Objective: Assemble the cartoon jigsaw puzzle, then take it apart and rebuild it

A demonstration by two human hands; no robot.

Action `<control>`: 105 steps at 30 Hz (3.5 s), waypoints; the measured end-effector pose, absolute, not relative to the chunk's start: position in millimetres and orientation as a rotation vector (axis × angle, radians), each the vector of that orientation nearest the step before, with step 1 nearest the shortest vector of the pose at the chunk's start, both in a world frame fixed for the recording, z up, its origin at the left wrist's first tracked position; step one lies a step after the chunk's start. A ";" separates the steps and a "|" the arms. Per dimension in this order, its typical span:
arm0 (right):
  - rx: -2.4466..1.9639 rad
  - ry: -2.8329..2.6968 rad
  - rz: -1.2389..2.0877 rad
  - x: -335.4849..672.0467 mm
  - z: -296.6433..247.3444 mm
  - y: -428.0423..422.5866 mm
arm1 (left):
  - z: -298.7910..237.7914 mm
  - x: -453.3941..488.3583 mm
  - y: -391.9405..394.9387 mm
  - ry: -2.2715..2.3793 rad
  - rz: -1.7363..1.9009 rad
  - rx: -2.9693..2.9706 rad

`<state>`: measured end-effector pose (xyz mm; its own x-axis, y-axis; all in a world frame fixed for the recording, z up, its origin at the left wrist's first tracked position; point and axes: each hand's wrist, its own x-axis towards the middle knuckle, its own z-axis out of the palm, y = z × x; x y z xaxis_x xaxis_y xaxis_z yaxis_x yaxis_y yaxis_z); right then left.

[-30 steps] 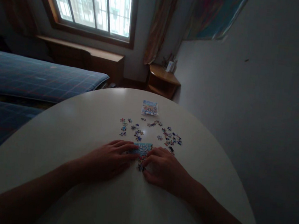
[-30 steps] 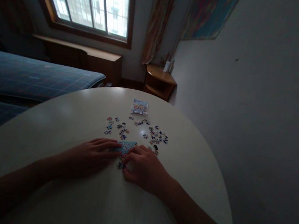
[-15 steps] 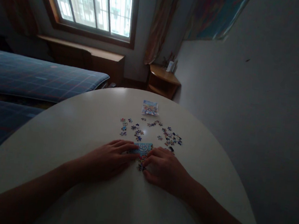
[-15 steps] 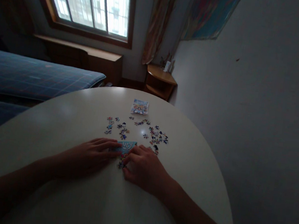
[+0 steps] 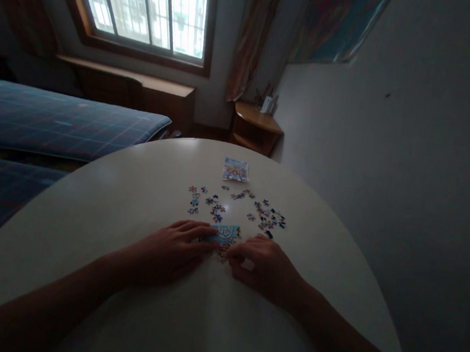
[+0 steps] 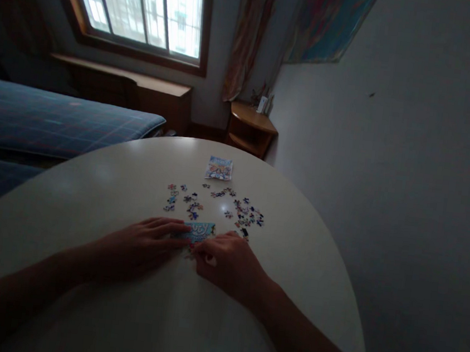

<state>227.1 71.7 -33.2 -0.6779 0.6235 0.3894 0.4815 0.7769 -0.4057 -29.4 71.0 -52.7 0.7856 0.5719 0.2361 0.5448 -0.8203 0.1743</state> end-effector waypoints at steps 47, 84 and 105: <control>-0.844 -2.720 0.190 226.4 -28.6 68.8 | -52.5 -27.4 71.3 0.915 0.422 2.847; -1.147 -2.663 0.474 227.2 -24.3 67.5 | -40.4 -22.1 66.4 0.670 0.436 2.852; -1.124 -2.683 0.406 224.4 -27.8 67.2 | -36.8 -24.2 66.3 0.666 0.446 2.791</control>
<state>224.4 67.2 -27.8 -0.6893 0.7200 0.0804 0.6640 0.6723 -0.3274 -24.2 66.3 -36.8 0.8496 0.4711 0.2372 0.3988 -0.8680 0.2958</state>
